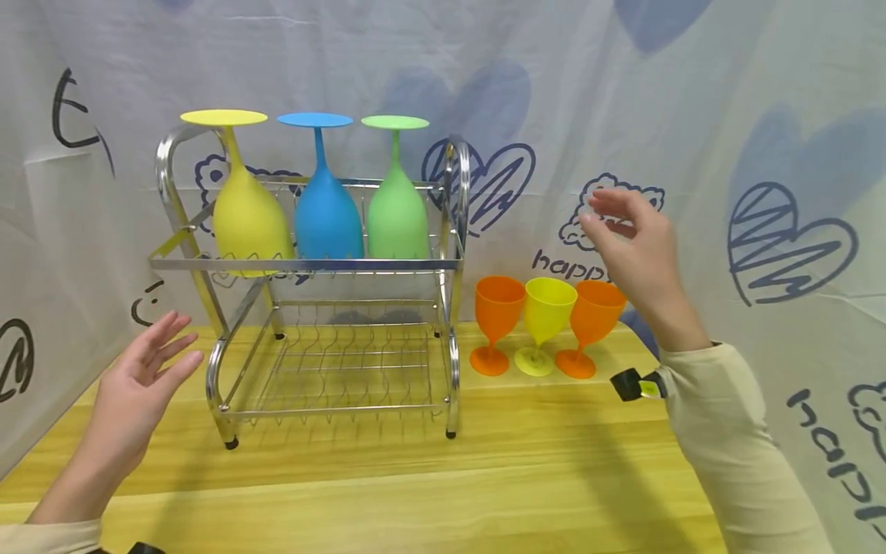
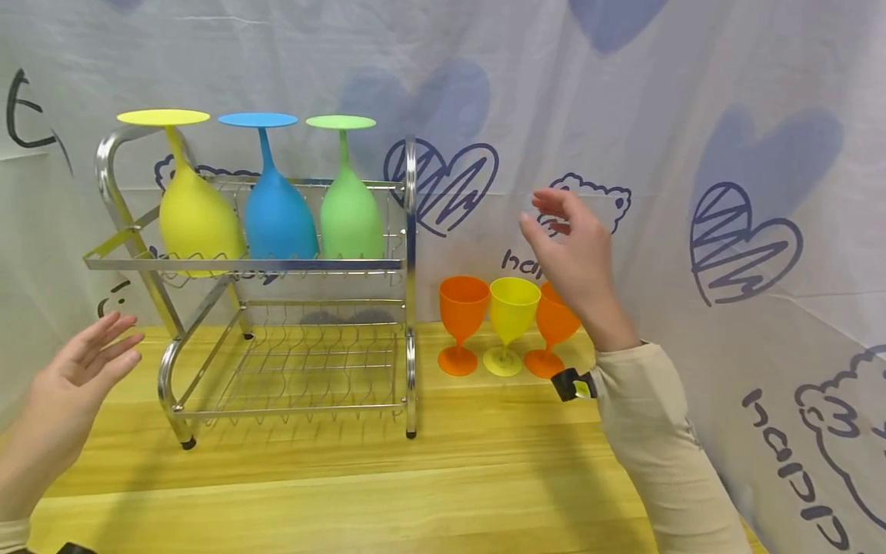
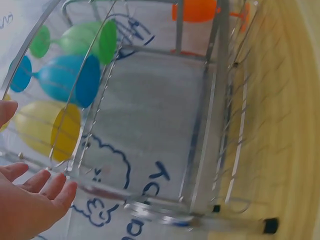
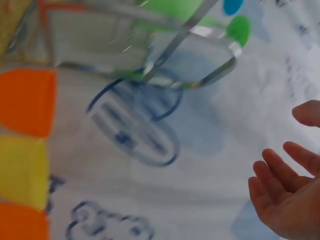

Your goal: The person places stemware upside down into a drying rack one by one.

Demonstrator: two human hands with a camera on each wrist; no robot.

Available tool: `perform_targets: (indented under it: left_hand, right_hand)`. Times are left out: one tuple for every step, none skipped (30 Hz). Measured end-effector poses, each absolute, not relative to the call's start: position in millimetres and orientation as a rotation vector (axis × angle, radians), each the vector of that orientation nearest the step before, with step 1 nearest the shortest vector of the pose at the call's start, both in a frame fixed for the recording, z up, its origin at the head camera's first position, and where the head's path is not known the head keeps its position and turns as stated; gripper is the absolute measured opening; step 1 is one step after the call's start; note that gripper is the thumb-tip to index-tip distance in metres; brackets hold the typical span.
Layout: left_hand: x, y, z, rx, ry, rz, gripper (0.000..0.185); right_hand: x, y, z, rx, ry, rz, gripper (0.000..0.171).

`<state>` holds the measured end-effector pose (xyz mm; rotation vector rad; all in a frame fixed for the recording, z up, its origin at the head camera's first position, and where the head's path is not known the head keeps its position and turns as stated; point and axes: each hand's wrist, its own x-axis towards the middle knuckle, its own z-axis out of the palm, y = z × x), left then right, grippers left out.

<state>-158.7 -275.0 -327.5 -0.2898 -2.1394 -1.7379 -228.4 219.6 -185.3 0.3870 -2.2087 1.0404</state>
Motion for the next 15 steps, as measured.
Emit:
perform_targets:
  left_hand:
    - [-157.5, -272.7, -329.1, -0.285, -2.164, -1.723, 0.067]
    - [-156.4, -270.4, -330.7, -0.28, -2.188, -1.704, 0.067]
    - [-155.4, -268.1, -332.3, -0.275, -2.213, -1.681, 0.067]
    - [-154.5, -266.0, -333.9, -0.272, -2.235, -1.665, 0.067]
    - [-153.8, -263.9, -335.4, -0.275, -2.253, -1.652, 0.067]
    - [-153.2, -261.8, -337.0, -0.283, -2.256, -1.661, 0.067]
    - [-152.8, -259.8, -338.7, -0.292, -2.263, -1.662, 0.067]
    - [-152.3, -257.8, -340.1, -0.299, -2.268, -1.666, 0.067]
    - [-152.1, -255.7, -341.6, -0.307, -2.273, -1.668, 0.067]
    - [-152.0, -253.8, -342.9, -0.316, -2.274, -1.677, 0.067]
    - [-152.1, -251.9, -344.2, -0.32, -2.283, -1.674, 0.067]
    - [-152.3, -249.9, -345.5, -0.326, -2.29, -1.676, 0.067]
    - [-152.8, -247.9, -346.5, -0.329, -2.299, -1.675, 0.066]
    - [-153.2, -245.8, -347.6, -0.333, -2.313, -1.668, 0.066]
    - [-153.7, -243.6, -348.8, -0.34, -2.323, -1.66, 0.066]
  right_hand:
    - [-233.8, 226.9, -192.4, 0.361, -2.219, 1.047, 0.044]
    - [-239.6, 234.3, -199.7, 0.339, -2.231, 1.052, 0.047]
    - [-245.2, 241.2, -206.8, 0.312, -2.249, 1.053, 0.05]
    - [-250.5, 248.2, -213.9, 0.289, -2.268, 1.06, 0.054]
    - [-255.5, 254.8, -220.7, 0.256, -2.291, 1.064, 0.057]
    - [-260.2, 261.2, -227.7, 0.224, -2.314, 1.071, 0.061]
    - [-265.0, 267.3, -234.6, 0.192, -2.332, 1.086, 0.065]
    - [-269.3, 273.1, -241.6, 0.158, -2.35, 1.102, 0.069]
    - [-273.3, 278.6, -248.5, 0.127, -2.361, 1.118, 0.073]
    - [-277.4, 284.2, -255.4, 0.1, -2.373, 1.134, 0.077]
    - [-281.2, 289.3, -262.3, 0.073, -2.382, 1.153, 0.08]
    - [-285.0, 294.1, -269.3, 0.053, -2.388, 1.176, 0.083]
    - [-288.7, 298.7, -275.9, 0.036, -2.392, 1.204, 0.087]
    - [-292.3, 303.0, -282.4, 0.021, -2.394, 1.232, 0.089]
    - [-295.7, 307.0, -288.5, 0.007, -2.398, 1.251, 0.093]
